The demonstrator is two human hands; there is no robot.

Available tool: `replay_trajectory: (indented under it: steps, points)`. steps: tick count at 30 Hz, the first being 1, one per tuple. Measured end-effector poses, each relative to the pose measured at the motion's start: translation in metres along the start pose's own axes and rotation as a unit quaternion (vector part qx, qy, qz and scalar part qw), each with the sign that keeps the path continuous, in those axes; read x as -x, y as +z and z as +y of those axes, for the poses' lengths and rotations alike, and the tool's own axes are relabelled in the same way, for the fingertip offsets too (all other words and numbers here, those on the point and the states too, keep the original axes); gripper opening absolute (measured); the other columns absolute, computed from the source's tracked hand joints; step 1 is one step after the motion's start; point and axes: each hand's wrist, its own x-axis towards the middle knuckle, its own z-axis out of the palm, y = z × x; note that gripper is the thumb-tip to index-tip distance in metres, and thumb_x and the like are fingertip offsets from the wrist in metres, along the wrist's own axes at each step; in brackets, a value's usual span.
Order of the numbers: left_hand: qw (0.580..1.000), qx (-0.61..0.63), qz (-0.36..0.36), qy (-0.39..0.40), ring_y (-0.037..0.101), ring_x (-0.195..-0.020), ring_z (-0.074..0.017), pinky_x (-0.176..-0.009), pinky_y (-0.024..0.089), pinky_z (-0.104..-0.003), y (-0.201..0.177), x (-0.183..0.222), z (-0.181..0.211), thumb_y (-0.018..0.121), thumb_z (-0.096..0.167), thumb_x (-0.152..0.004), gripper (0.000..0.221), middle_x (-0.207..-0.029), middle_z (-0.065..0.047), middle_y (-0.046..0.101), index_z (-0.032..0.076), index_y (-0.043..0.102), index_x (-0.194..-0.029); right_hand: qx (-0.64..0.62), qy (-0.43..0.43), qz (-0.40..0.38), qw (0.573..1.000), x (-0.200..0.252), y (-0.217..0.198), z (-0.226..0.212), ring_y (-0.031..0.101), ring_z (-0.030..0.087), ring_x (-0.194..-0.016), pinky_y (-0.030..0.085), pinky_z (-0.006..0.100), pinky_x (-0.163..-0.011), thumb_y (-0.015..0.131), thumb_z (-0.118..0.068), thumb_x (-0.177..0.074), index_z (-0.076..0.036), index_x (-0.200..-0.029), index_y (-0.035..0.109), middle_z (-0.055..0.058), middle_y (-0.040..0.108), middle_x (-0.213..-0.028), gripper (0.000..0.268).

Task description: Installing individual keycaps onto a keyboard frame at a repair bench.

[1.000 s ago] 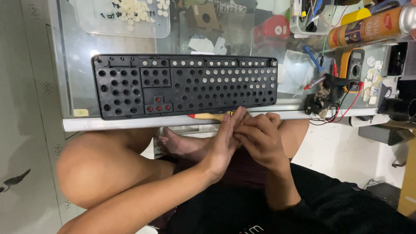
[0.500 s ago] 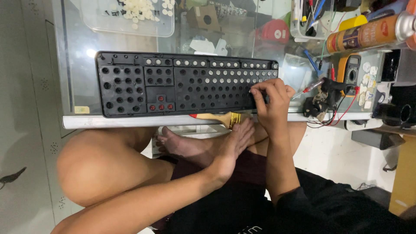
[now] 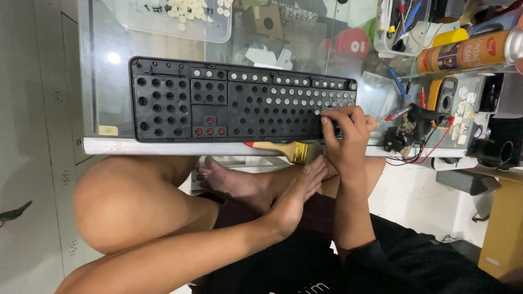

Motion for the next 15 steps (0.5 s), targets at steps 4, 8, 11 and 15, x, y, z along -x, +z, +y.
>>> replay_trajectory:
  steps: [4,8,11,15]
  points:
    - [1.0,-0.02,-0.009,0.011,0.022,-0.152,-0.0371,-0.123,0.019,-0.049,0.002,0.0,0.008,0.021,0.05,-0.109,0.069,-0.167,-0.021,0.018,0.006,0.019,-0.162,-0.003,-0.01,-0.006,1.0,-0.002,-0.003,-0.003,0.061,0.021,-0.08,0.034,0.032,-0.084,0.076,-0.015,-0.099,-0.016,-0.105,0.076,0.001,0.058,-0.093,0.006]
    - [0.999,0.002,0.021,0.026,0.024,-0.149,-0.0426,-0.122,0.019,-0.054,0.006,-0.005,0.021,0.022,0.046,-0.109,0.068,-0.164,-0.026,0.021,0.001,0.02,-0.16,-0.02,0.006,0.003,1.0,-0.009,-0.013,-0.001,0.062,0.022,-0.082,0.035,0.033,-0.087,0.074,-0.016,-0.102,-0.017,-0.107,0.078,0.003,0.06,-0.095,0.006]
    - [0.998,0.016,0.031,0.058,0.028,-0.148,-0.0437,-0.121,0.021,-0.056,0.01,-0.007,0.03,0.022,0.043,-0.11,0.065,-0.161,-0.027,0.028,0.001,0.023,-0.159,-0.041,-0.003,0.008,0.999,-0.026,-0.021,0.004,0.063,0.023,-0.082,0.038,0.033,-0.086,0.074,-0.014,-0.105,-0.016,-0.108,0.078,0.004,0.061,-0.096,0.006]
    - [0.993,0.035,0.028,0.113,0.045,-0.142,-0.0354,-0.12,0.031,-0.05,0.017,-0.005,0.053,0.025,0.05,-0.109,0.066,-0.151,-0.021,0.049,0.006,0.038,-0.157,-0.052,-0.087,-0.028,0.994,-0.08,-0.024,-0.009,0.066,0.033,-0.085,0.043,0.038,-0.086,0.08,-0.009,-0.104,-0.008,-0.114,0.077,0.01,0.063,-0.101,0.011]
